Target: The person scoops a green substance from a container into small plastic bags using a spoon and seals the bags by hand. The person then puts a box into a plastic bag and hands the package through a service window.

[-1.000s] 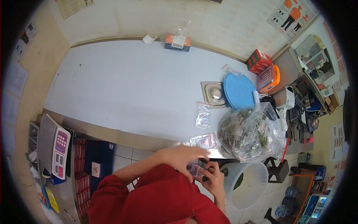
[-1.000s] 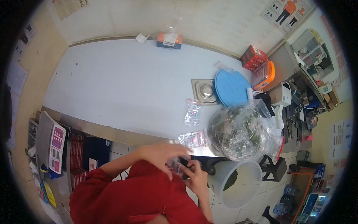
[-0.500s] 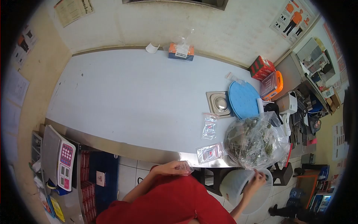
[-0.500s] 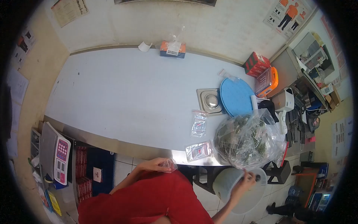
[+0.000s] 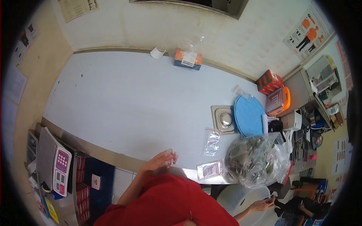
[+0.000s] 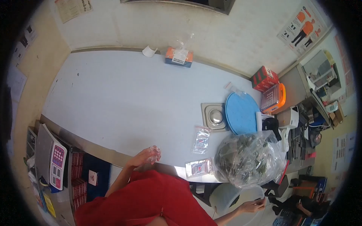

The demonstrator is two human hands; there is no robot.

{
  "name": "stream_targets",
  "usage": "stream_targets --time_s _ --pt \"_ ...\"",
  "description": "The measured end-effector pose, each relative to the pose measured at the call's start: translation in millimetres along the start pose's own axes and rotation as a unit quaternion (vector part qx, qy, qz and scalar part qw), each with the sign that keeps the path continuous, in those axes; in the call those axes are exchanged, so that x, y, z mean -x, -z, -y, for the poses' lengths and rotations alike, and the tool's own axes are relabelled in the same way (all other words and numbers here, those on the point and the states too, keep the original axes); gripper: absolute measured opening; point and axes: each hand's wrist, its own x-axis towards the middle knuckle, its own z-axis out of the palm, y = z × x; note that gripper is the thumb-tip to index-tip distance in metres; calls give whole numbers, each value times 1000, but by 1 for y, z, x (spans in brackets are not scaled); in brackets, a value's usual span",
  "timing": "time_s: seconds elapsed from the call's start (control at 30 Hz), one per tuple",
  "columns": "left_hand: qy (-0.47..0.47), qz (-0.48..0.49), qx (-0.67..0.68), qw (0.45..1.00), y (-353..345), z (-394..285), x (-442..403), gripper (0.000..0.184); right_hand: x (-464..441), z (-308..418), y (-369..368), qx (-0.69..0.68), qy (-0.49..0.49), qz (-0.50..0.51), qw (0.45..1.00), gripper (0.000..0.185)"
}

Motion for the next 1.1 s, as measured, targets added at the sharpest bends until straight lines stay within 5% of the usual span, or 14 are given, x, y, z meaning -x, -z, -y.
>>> stream_targets --time_s 0.13,0.27,0.37,0.5,0.57,0.63,0.7,0.77,0.83,0.87,0.9,0.97,1.1 --pt "-22 47 164 985 1 -15 -16 45 -3 152 -2 -198 193 -91 957 15" --pt "-79 62 220 970 -22 -40 -24 50 91 279 -2 -547 187 221 785 16" --pt "-154 78 258 951 -23 -29 -24 53 172 328 0 -642 151 434 613 18" --pt "-351 -196 315 860 20 23 5 45 214 365 7 -660 210 520 500 23" --pt "-385 -453 44 803 34 25 33 46 218 377 10 -639 220 646 355 26" --pt "-345 -623 195 674 60 42 67 42 236 371 -20 -643 315 588 377 29" --pt "-321 -788 152 502 80 52 92 48 255 359 -65 -630 433 495 412 31" --pt "-331 -796 259 436 109 81 139 60 256 346 -104 -594 451 487 454 29" --pt "-354 -843 279 294 175 140 181 62 258 343 -117 -554 467 477 497 28" --pt "-345 -856 315 222 197 157 195 63 259 343 -120 -557 397 505 526 29" --pt "-343 -856 317 222 207 154 197 63 260 343 -124 -556 325 530 551 31" --pt "-375 -805 455 69 226 129 192 74 256 354 -151 -534 332 525 573 32" --pt "-264 -861 434 38 195 48 150 83 203 417 -242 -401 413 509 640 40"
